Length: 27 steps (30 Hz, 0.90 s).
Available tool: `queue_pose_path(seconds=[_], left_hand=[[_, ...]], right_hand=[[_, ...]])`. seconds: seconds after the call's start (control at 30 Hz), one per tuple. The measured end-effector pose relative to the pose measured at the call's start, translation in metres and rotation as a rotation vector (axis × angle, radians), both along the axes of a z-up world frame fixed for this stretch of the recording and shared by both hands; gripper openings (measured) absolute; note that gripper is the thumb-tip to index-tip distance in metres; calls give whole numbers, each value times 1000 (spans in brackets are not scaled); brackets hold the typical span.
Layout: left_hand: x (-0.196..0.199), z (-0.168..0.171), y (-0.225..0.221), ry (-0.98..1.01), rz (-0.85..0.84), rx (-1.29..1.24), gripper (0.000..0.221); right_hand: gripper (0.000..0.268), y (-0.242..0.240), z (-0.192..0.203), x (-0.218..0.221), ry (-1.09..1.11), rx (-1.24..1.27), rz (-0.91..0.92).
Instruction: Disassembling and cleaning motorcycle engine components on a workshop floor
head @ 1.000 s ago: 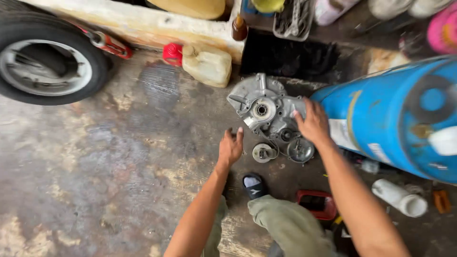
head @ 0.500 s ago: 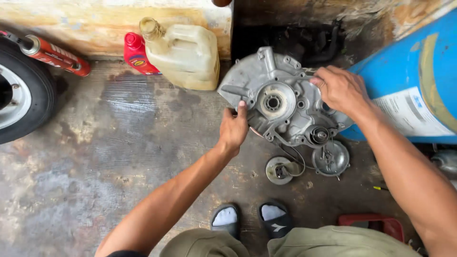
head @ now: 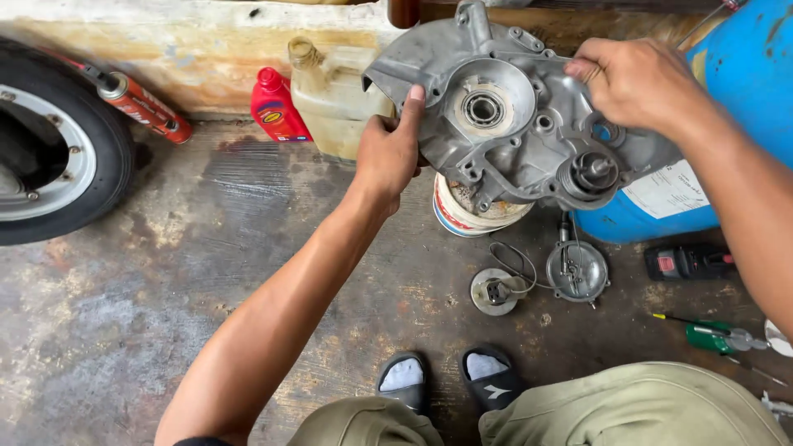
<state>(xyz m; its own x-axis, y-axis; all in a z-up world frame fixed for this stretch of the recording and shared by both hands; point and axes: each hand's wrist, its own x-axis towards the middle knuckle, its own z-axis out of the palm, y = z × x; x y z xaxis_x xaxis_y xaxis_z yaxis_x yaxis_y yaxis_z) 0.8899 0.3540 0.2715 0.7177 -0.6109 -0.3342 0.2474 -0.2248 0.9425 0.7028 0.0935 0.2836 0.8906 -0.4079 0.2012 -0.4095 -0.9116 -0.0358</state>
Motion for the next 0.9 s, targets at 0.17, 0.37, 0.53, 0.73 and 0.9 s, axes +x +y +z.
queue_pose_path(seconds=[0.17, 0.37, 0.53, 0.73, 0.9], left_hand=[[5, -12, 48, -124, 63, 51, 68], [21, -113, 139, -118, 284, 153, 69], [43, -225, 195, -185, 346, 243, 55], [69, -324, 215, -120, 306, 585, 65], [93, -359, 208, -116, 292, 594, 64]], right_hand=[[28, 54, 9, 15, 133, 190, -55], [35, 136, -89, 22, 79, 308, 147], [35, 193, -204, 45, 158, 524, 277], [38, 220, -305, 72, 263, 581, 235], [38, 222, -333, 81, 243, 591, 173]])
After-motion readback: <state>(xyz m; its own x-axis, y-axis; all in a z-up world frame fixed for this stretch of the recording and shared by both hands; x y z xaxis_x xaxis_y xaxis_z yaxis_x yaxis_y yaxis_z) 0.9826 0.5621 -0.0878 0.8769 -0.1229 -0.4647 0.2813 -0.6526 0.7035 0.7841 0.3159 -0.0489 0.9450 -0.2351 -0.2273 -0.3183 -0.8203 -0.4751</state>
